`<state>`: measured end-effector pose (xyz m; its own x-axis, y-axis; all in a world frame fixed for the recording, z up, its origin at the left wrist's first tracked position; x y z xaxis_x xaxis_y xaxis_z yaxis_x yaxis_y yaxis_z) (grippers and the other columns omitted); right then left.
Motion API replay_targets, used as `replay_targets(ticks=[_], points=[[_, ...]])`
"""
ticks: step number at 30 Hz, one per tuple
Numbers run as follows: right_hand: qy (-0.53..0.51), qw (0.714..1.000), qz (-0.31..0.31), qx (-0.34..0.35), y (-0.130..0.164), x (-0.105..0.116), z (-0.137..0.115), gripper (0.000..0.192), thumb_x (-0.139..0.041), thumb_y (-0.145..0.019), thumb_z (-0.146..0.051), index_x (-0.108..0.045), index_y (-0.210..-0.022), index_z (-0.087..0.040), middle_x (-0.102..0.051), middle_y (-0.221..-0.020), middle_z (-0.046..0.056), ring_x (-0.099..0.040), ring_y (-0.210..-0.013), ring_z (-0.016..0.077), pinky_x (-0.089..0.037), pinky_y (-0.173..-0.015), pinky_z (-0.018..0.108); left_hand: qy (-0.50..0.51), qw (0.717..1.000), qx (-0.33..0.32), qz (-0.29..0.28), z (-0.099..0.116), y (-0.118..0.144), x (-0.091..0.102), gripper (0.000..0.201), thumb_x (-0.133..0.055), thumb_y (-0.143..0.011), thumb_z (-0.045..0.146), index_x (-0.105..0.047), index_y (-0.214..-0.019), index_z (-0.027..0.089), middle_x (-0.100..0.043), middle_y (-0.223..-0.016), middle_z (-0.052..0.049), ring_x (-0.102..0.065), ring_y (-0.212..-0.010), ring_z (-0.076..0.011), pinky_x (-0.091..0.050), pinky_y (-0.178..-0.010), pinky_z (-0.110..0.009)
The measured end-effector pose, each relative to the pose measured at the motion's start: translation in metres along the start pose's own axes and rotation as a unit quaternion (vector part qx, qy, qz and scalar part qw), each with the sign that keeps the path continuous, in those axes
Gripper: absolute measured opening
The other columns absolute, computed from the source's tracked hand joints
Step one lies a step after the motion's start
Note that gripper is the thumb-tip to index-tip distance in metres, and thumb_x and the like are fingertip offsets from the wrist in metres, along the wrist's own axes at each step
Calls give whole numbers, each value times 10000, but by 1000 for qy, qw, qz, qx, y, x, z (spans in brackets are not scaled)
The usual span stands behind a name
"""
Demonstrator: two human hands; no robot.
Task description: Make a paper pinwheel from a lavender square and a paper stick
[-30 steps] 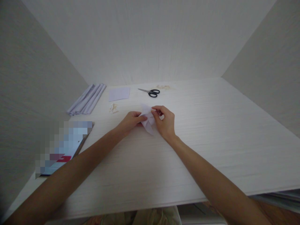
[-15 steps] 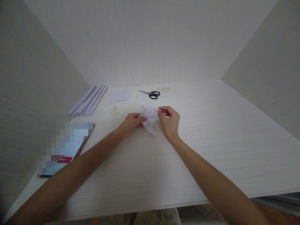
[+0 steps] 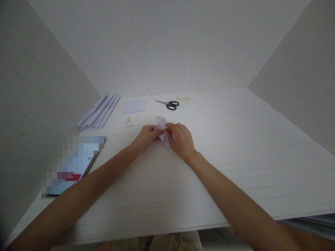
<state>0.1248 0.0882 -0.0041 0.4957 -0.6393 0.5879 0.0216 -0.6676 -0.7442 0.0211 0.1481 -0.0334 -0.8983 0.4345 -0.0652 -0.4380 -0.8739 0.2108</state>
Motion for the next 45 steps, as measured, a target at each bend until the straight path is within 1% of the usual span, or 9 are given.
replay_targets(ticks=[5, 8, 13, 16, 18, 23, 30, 37, 45], points=[[11, 1000, -15, -2, -1, -3, 2, 152, -500, -743, -166, -554, -885, -181, -668, -730, 44, -589, -704, 191, -456, -639, 319, -4, 1000, -12, 2, -2, -2, 1, 125, -566, -585, 217, -594, -626, 102, -561, -594, 4, -488, -539, -76, -385, -561, -214], [-2, 1000, -4, -17, -1, -2, 3, 141, -508, -737, -169, -555, -870, -184, -665, -716, 39, -596, -704, 188, -458, -649, 326, -7, 1000, -18, 11, -3, -3, 3, 137, -573, -581, 231, -593, -623, 103, -554, -587, 4, -492, -543, -81, -388, -562, -220], [-86, 987, 47, -126, 0, 4, 12, 144, -539, -707, -164, -530, -847, -199, -654, -739, 19, -610, -699, 164, -463, -639, 306, 2, 1000, -8, 30, -7, -4, 5, 130, -580, -571, 211, -596, -638, 101, -558, -580, -1, -513, -560, -99, -419, -605, -258], [-189, 961, 46, -198, 0, 1, 22, 185, -539, -693, -160, -503, -870, -196, -630, -767, 8, -596, -632, 131, -461, -586, 275, 12, 1000, -7, 26, -8, -4, 4, 118, -577, -576, 200, -596, -636, 100, -561, -575, -2, -522, -562, -103, -427, -622, -272], [-252, 941, 29, -223, 0, -4, 26, 249, -555, -669, -153, -487, -904, -195, -601, -808, 3, -570, -578, 102, -458, -574, 265, 15, 1000, -6, 25, -8, -4, 4, 118, -581, -577, 198, -596, -639, 98, -560, -573, -1, -524, -560, -104, -429, -628, -278], [-327, 915, 13, -237, -1, -8, 28, 335, -585, -610, -107, -476, -913, -202, -525, -821, -16, -522, -557, 73, -449, -574, 251, 18, 1000, -8, 24, -9, -4, 5, 129, -600, -572, 207, -589, -638, 96, -562, -582, -4, -528, -566, -105, -434, -643, -288], [-319, 915, 15, -247, 0, -9, 29, 332, -585, -599, -81, -475, -889, -201, -513, -798, -26, -520, -555, 71, -446, -572, 251, 5, 1000, -11, 18, -10, -5, 6, 154, -595, -579, 222, -594, -669, 96, -559, -591, -5, -528, -569, -106, -428, -619, -274], [-341, 902, 8, -264, 0, -12, 31, 320, -598, -577, -81, -482, -851, -201, -516, -810, -15, -550, -624, 93, -467, -594, 262, -92, 995, -48, 10, -7, -3, 5, 179, -567, -597, 267, -585, -635, 93, -516, -547, 5, -466, -515, -94, -376, -539, -240], [-349, 898, -11, -267, 1, -15, 31, 331, -610, -569, -89, -468, -845, -205, -507, -807, -22, -546, -611, 89, -464, -586, 260, -120, 991, -59, -5, -5, -2, 2, 176, -534, -605, 259, -580, -636, 91, -502, -552, 15, -433, -503, -81, -326, -509, -216]])
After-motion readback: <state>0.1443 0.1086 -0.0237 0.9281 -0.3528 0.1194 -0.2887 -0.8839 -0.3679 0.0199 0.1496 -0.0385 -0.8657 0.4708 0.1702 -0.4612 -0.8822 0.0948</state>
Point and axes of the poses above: each hand's wrist, its own y-axis away from the middle knuckle, its own x-axis out of the back of the hand, z = x × y, the point moved 5 cm from there along -y, towards the middle knuckle
